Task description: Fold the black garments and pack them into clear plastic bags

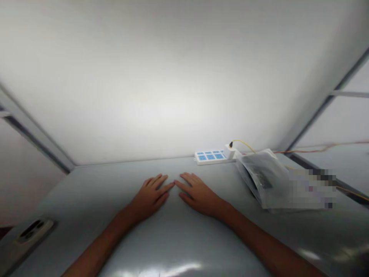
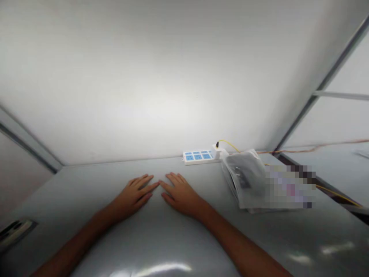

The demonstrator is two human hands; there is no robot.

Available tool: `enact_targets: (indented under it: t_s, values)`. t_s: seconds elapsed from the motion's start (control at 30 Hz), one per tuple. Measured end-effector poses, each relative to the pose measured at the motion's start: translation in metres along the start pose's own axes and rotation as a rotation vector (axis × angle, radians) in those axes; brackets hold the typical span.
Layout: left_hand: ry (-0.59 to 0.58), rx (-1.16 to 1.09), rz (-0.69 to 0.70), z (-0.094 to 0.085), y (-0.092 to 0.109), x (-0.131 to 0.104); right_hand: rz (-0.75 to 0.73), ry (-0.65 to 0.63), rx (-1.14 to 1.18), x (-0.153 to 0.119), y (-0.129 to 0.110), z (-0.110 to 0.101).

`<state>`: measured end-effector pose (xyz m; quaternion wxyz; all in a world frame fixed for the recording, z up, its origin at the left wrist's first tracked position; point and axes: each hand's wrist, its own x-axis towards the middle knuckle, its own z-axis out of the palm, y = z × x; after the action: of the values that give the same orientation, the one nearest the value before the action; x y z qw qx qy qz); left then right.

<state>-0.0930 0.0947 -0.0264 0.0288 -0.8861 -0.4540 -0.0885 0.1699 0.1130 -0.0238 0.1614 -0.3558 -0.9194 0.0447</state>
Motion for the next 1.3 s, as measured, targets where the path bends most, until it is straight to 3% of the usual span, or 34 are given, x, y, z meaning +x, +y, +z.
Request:
enact_targets:
  t_s: [1.3]
  values:
    - [0.05, 0.07, 0.051, 0.0028, -0.0016, -0.0009, -0.007, 0.035, 0.026, -0.0004, 0.0014, 0.0038]
